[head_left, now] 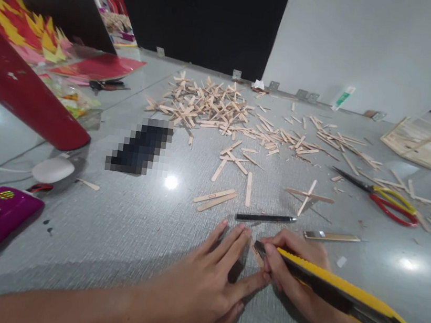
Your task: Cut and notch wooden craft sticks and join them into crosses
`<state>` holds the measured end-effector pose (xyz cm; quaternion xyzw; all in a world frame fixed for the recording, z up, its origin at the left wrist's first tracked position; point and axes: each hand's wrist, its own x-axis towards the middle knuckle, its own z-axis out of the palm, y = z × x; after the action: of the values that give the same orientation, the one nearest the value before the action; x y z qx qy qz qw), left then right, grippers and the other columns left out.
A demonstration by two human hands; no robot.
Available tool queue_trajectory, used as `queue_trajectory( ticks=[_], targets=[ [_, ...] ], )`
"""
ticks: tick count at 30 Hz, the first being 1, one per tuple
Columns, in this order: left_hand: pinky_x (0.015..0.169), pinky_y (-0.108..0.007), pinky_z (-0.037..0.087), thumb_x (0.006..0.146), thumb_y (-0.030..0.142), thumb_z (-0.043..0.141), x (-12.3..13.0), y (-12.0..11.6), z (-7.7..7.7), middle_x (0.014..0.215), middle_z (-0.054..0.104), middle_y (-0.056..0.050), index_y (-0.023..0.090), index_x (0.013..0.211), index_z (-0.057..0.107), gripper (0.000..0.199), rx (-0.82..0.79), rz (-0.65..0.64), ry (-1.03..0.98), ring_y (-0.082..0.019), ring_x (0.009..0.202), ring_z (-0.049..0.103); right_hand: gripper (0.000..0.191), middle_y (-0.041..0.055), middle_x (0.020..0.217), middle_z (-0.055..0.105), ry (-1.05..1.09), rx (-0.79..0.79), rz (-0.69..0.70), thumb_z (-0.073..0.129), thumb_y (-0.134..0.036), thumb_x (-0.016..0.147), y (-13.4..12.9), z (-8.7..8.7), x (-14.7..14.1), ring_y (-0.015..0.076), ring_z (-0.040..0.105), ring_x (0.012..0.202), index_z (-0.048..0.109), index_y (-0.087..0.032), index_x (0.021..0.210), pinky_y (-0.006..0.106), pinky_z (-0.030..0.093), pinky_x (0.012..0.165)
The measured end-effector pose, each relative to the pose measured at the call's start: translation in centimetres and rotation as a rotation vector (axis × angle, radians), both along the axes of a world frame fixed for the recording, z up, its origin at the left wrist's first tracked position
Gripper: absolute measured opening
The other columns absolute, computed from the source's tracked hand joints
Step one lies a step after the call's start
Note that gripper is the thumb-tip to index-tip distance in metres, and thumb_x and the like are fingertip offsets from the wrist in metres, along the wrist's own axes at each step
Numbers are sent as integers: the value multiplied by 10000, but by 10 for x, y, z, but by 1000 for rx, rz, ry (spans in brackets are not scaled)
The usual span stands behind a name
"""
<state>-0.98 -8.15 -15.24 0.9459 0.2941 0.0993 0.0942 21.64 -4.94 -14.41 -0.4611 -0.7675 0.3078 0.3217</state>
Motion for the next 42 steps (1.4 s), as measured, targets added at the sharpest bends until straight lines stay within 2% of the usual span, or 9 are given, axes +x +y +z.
queue_trajectory(
  ticks=[4,9,12,16,22,26,32,37,42],
  targets=[
    [1253,-666,290,1094,304,484,0,0,-1,1632,350,-364,144,1711,116,736,2,-5,-9,-476,1572,231,353,-61,541,589,-31,24,17,563,-315,1045,1,0,0,96,550,445,602,-226,707,227,417,487],
    [1254,-670,277,1105,316,469,-1,0,-2,1646,336,-346,181,1668,296,605,-20,-2,-20,-479,1577,214,317,-52,573,586,-38,48,58,490,-371,1072,0,-1,5,116,556,460,669,-220,858,246,414,477],
    [1255,-664,280,1102,316,483,-2,0,-3,1665,325,-318,200,1649,340,576,-35,-1,-32,-466,1587,210,296,-56,566,600,-26,72,69,453,-327,1083,-1,1,6,120,566,441,694,-222,947,246,430,469],
    [1262,-644,274,1096,330,500,-2,0,-4,1682,313,-297,203,1693,227,669,-12,18,-48,-447,1588,242,212,-46,608,656,-79,90,14,529,-293,1044,-2,3,3,122,612,481,654,-228,885,233,457,491],
    [1272,-639,241,1100,328,486,0,-2,-3,1661,371,-283,193,1716,124,727,27,34,-34,-431,1579,292,373,-52,558,575,-140,91,29,452,-330,1090,-5,-2,3,116,572,462,509,-248,730,238,426,486],
    [1273,-661,203,1083,334,522,1,-3,-4,1673,343,-291,180,1715,122,763,21,55,-22,-451,1576,285,344,-68,558,518,-176,133,52,427,-311,1091,-6,-6,3,115,536,436,458,-259,752,249,390,468],
    [1255,-707,176,1057,339,549,-1,-3,-4,1678,266,-345,174,1705,154,776,-21,12,14,-487,1582,191,313,-78,571,477,-179,192,120,432,-250,1080,-5,-6,5,106,511,426,418,-264,768,255,339,442],
    [1261,-695,176,1052,361,568,-2,-3,-2,1694,240,-331,206,1696,182,767,-38,11,25,-475,1592,149,319,-64,563,522,-191,221,112,421,-241,1080,-7,-9,8,109,527,435,453,-257,764,257,351,462],
    [1279,-625,222,1024,360,635,-2,-2,-2,1702,214,-329,169,1703,142,861,-43,2,21,-473,1595,152,341,-63,545,530,-160,193,88,444,-276,1079,-10,-11,10,104,531,425,477,-250,741,253,336,449]
  ],
)
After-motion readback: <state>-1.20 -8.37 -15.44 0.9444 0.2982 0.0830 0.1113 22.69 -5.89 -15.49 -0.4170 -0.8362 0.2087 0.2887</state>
